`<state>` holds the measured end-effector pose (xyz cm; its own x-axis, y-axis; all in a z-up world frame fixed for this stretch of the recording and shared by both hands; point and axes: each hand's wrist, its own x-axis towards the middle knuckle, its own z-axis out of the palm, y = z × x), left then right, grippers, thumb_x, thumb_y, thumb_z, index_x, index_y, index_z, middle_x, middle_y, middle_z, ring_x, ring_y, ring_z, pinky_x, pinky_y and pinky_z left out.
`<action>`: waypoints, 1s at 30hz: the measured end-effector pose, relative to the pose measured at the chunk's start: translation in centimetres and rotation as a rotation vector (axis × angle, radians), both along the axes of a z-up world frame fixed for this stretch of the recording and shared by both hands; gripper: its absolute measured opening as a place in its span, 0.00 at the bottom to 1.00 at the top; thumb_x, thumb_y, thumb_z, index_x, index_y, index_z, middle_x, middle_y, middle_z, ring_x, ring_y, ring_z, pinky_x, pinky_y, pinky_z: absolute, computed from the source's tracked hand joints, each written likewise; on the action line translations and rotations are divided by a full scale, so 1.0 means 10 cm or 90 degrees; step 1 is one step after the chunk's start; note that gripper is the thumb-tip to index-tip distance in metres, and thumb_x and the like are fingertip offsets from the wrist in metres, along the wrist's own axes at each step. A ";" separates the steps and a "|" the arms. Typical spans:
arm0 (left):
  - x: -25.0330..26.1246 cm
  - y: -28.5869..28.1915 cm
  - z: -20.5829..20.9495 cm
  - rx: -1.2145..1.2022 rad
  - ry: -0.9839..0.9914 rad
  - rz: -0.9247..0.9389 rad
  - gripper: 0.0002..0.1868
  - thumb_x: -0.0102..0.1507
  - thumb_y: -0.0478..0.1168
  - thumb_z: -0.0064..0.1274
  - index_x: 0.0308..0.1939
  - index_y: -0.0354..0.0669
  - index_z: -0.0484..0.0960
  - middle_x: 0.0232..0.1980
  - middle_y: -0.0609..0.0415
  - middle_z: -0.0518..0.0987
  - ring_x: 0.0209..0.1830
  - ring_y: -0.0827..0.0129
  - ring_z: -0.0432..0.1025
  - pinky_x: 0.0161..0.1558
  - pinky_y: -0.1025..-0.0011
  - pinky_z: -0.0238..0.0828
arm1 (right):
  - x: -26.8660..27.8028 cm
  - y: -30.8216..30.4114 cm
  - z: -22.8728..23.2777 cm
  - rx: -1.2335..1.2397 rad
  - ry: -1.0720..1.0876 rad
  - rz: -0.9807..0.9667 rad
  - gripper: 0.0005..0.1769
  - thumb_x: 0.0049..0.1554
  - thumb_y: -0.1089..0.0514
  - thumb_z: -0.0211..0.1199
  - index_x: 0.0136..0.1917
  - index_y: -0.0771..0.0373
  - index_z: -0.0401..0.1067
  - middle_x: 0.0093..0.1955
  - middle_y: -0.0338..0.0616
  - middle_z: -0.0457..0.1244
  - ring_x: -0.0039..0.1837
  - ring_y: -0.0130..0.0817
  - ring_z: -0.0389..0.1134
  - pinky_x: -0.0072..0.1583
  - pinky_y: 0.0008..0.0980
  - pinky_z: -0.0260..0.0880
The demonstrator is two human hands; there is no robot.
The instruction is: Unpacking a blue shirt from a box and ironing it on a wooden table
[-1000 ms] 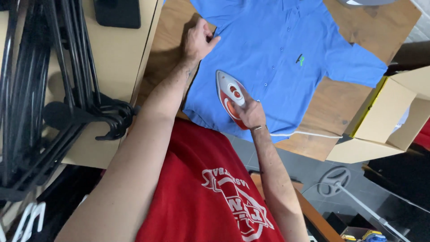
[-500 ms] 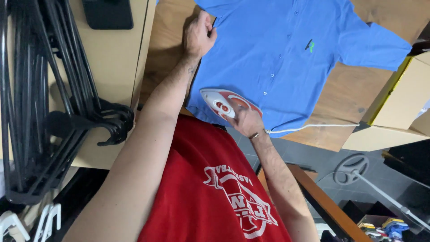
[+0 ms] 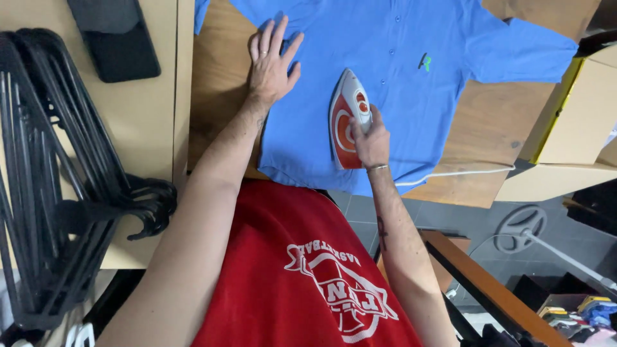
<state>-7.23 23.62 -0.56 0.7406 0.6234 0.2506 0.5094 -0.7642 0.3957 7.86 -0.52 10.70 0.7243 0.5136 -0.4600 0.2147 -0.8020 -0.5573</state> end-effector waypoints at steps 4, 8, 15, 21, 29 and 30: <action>0.00 0.04 -0.02 0.016 0.005 -0.031 0.28 0.68 0.49 0.58 0.72 0.49 0.79 0.82 0.45 0.51 0.80 0.45 0.49 0.75 0.41 0.46 | 0.18 0.15 -0.06 -0.006 -0.018 0.041 0.34 0.59 0.36 0.57 0.70 0.59 0.64 0.56 0.50 0.71 0.54 0.48 0.74 0.51 0.44 0.76; 0.02 0.04 0.02 -0.013 -0.008 -0.012 0.31 0.66 0.47 0.60 0.72 0.44 0.79 0.81 0.40 0.52 0.80 0.43 0.50 0.77 0.40 0.45 | 0.30 0.37 0.12 0.035 -0.003 0.111 0.21 0.61 0.41 0.57 0.59 0.56 0.68 0.45 0.40 0.71 0.45 0.40 0.72 0.46 0.41 0.70; 0.04 0.05 0.03 -0.039 0.009 -0.007 0.32 0.66 0.48 0.56 0.74 0.43 0.77 0.81 0.39 0.52 0.80 0.44 0.51 0.77 0.40 0.43 | 0.48 0.70 0.06 0.029 -0.007 0.063 0.19 0.59 0.42 0.57 0.56 0.56 0.68 0.46 0.42 0.72 0.45 0.43 0.74 0.46 0.41 0.73; 0.05 0.06 0.04 -0.060 0.018 -0.004 0.32 0.66 0.48 0.56 0.74 0.44 0.76 0.81 0.39 0.52 0.80 0.44 0.50 0.77 0.39 0.43 | 0.66 0.96 -0.05 0.018 -0.020 0.049 0.19 0.59 0.42 0.55 0.53 0.58 0.68 0.45 0.45 0.71 0.44 0.45 0.72 0.45 0.43 0.72; 0.04 0.05 0.09 -0.060 -0.050 0.014 0.30 0.65 0.45 0.57 0.71 0.41 0.78 0.79 0.36 0.55 0.79 0.43 0.53 0.77 0.41 0.48 | 0.94 1.29 -0.06 0.040 -0.021 0.083 0.21 0.58 0.43 0.58 0.58 0.57 0.70 0.47 0.42 0.72 0.46 0.41 0.73 0.47 0.40 0.73; 0.05 0.07 0.09 -0.059 -0.051 0.015 0.30 0.65 0.45 0.57 0.71 0.41 0.78 0.79 0.36 0.55 0.79 0.43 0.53 0.77 0.41 0.48 | 0.98 1.35 -0.08 0.041 -0.022 0.084 0.21 0.58 0.43 0.58 0.58 0.57 0.70 0.47 0.42 0.72 0.46 0.41 0.73 0.47 0.40 0.73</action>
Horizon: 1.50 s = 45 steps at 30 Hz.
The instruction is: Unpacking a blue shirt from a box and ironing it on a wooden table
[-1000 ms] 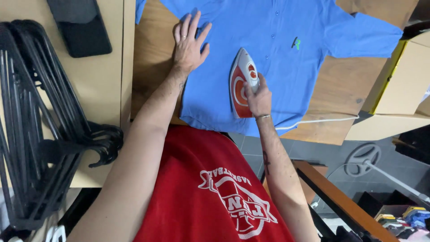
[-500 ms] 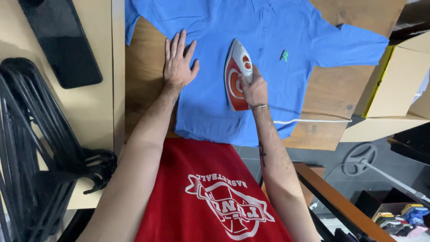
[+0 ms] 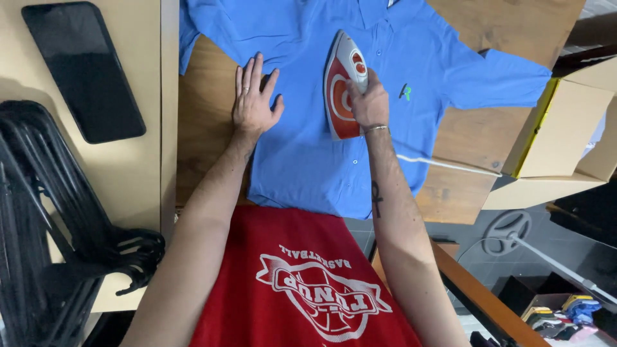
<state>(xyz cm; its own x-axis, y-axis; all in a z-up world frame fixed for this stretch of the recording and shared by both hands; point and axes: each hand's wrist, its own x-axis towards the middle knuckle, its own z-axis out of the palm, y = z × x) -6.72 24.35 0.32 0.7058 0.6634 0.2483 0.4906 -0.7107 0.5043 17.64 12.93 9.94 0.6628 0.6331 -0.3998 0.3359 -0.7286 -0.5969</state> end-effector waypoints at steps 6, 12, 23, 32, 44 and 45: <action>-0.02 0.02 0.00 -0.003 -0.026 0.005 0.30 0.63 0.45 0.57 0.69 0.40 0.79 0.78 0.34 0.58 0.78 0.42 0.55 0.77 0.39 0.50 | 0.11 0.24 0.06 0.007 -0.004 -0.012 0.14 0.56 0.46 0.58 0.51 0.55 0.72 0.44 0.38 0.71 0.44 0.34 0.71 0.46 0.36 0.72; -0.02 0.03 0.02 0.006 -0.040 0.010 0.29 0.63 0.45 0.55 0.67 0.39 0.81 0.77 0.34 0.60 0.77 0.41 0.58 0.75 0.39 0.52 | 0.28 0.42 -0.10 0.001 -0.050 -0.008 0.18 0.56 0.41 0.58 0.50 0.56 0.71 0.45 0.42 0.72 0.45 0.43 0.74 0.47 0.42 0.74; -0.03 0.01 0.03 -0.019 -0.074 0.018 0.29 0.61 0.44 0.55 0.66 0.38 0.81 0.77 0.35 0.61 0.77 0.43 0.57 0.76 0.40 0.51 | 0.25 0.47 -0.02 -0.039 -0.006 0.094 0.17 0.57 0.46 0.59 0.55 0.56 0.70 0.46 0.42 0.71 0.46 0.40 0.71 0.46 0.41 0.71; -0.06 0.01 0.02 -0.020 -0.071 0.034 0.25 0.66 0.40 0.55 0.68 0.40 0.81 0.79 0.37 0.56 0.79 0.43 0.55 0.77 0.45 0.57 | -0.27 0.01 -0.06 -0.027 -0.011 0.140 0.19 0.58 0.47 0.60 0.58 0.58 0.68 0.48 0.49 0.72 0.49 0.56 0.73 0.50 0.48 0.70; -0.09 0.10 -0.17 -0.029 -0.255 0.017 0.20 0.65 0.29 0.41 0.56 0.26 0.85 0.70 0.36 0.71 0.70 0.42 0.65 0.72 0.51 0.60 | -1.01 -0.83 0.04 -0.154 -0.019 0.249 0.43 0.58 0.30 0.57 0.79 0.51 0.57 0.52 0.65 0.70 0.50 0.70 0.71 0.51 0.56 0.70; -0.10 0.09 -0.16 -0.032 -0.261 0.009 0.20 0.65 0.29 0.41 0.56 0.26 0.85 0.70 0.36 0.71 0.70 0.42 0.65 0.72 0.51 0.60 | -1.12 -0.93 0.07 -0.156 -0.023 0.239 0.43 0.58 0.30 0.57 0.79 0.51 0.57 0.52 0.65 0.70 0.50 0.70 0.71 0.51 0.56 0.70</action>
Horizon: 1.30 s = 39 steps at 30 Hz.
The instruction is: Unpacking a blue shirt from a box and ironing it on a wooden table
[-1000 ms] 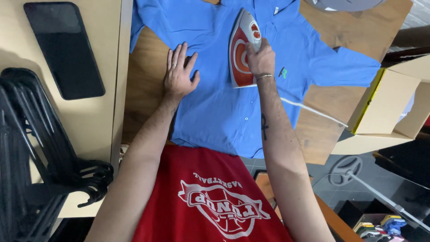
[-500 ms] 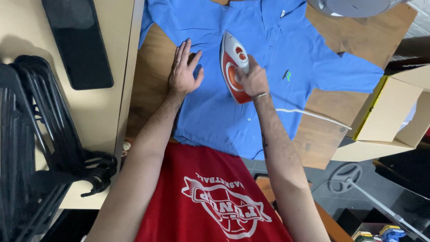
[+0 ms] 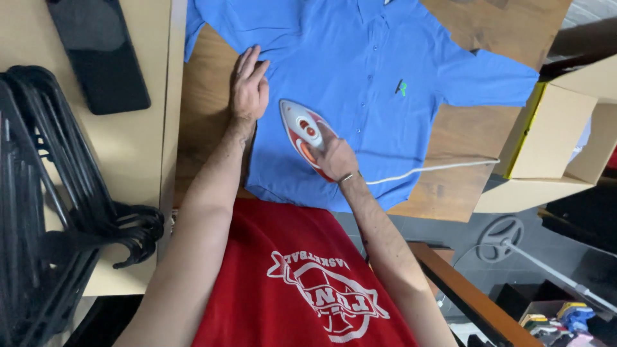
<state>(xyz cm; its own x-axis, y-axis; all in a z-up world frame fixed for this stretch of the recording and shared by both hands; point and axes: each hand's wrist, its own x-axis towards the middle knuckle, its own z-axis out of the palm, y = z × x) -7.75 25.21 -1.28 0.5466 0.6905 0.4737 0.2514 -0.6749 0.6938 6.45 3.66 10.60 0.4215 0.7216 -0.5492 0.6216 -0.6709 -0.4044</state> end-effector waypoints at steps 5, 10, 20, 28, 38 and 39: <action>0.00 0.00 0.05 0.020 0.008 0.000 0.19 0.66 0.32 0.47 0.57 0.26 0.86 0.75 0.34 0.63 0.72 0.37 0.63 0.72 0.46 0.63 | -0.38 -0.48 -0.13 -0.089 -0.095 0.226 0.46 0.61 0.30 0.55 0.85 0.43 0.46 0.41 0.56 0.71 0.38 0.53 0.73 0.37 0.47 0.70; 0.03 -0.05 0.00 0.035 0.071 0.014 0.22 0.63 0.38 0.56 0.60 0.32 0.83 0.77 0.39 0.59 0.74 0.40 0.60 0.71 0.46 0.66 | -0.56 -0.66 0.04 -0.050 -0.047 0.328 0.38 0.62 0.35 0.55 0.79 0.51 0.55 0.46 0.51 0.70 0.43 0.53 0.73 0.37 0.51 0.69; 0.04 -0.09 -0.01 0.037 0.154 0.060 0.36 0.57 0.34 0.52 0.72 0.45 0.74 0.80 0.42 0.53 0.77 0.41 0.57 0.70 0.46 0.72 | -0.07 -0.31 0.08 0.083 0.086 -0.288 0.33 0.59 0.42 0.57 0.71 0.59 0.54 0.57 0.57 0.70 0.54 0.62 0.73 0.53 0.53 0.72; 0.04 -0.08 0.00 0.078 0.146 0.068 0.29 0.57 0.31 0.50 0.63 0.45 0.83 0.80 0.43 0.55 0.77 0.44 0.59 0.62 0.50 0.78 | 0.63 0.23 -0.22 0.102 0.016 -0.322 0.37 0.58 0.37 0.55 0.73 0.58 0.56 0.59 0.58 0.70 0.58 0.62 0.71 0.56 0.53 0.70; 0.11 -0.04 -0.08 0.169 0.082 0.117 0.30 0.51 0.32 0.53 0.59 0.46 0.85 0.76 0.39 0.63 0.74 0.48 0.64 0.62 0.54 0.74 | 1.04 0.96 -0.16 0.077 -0.070 -0.334 0.35 0.61 0.37 0.60 0.75 0.54 0.59 0.62 0.64 0.68 0.66 0.63 0.69 0.69 0.57 0.68; 0.12 -0.03 -0.06 0.170 0.082 0.122 0.30 0.51 0.32 0.53 0.59 0.46 0.85 0.76 0.39 0.63 0.74 0.48 0.64 0.62 0.54 0.74 | 1.06 1.01 -0.12 0.079 -0.070 -0.329 0.35 0.61 0.37 0.60 0.75 0.54 0.59 0.62 0.64 0.68 0.66 0.63 0.69 0.69 0.57 0.68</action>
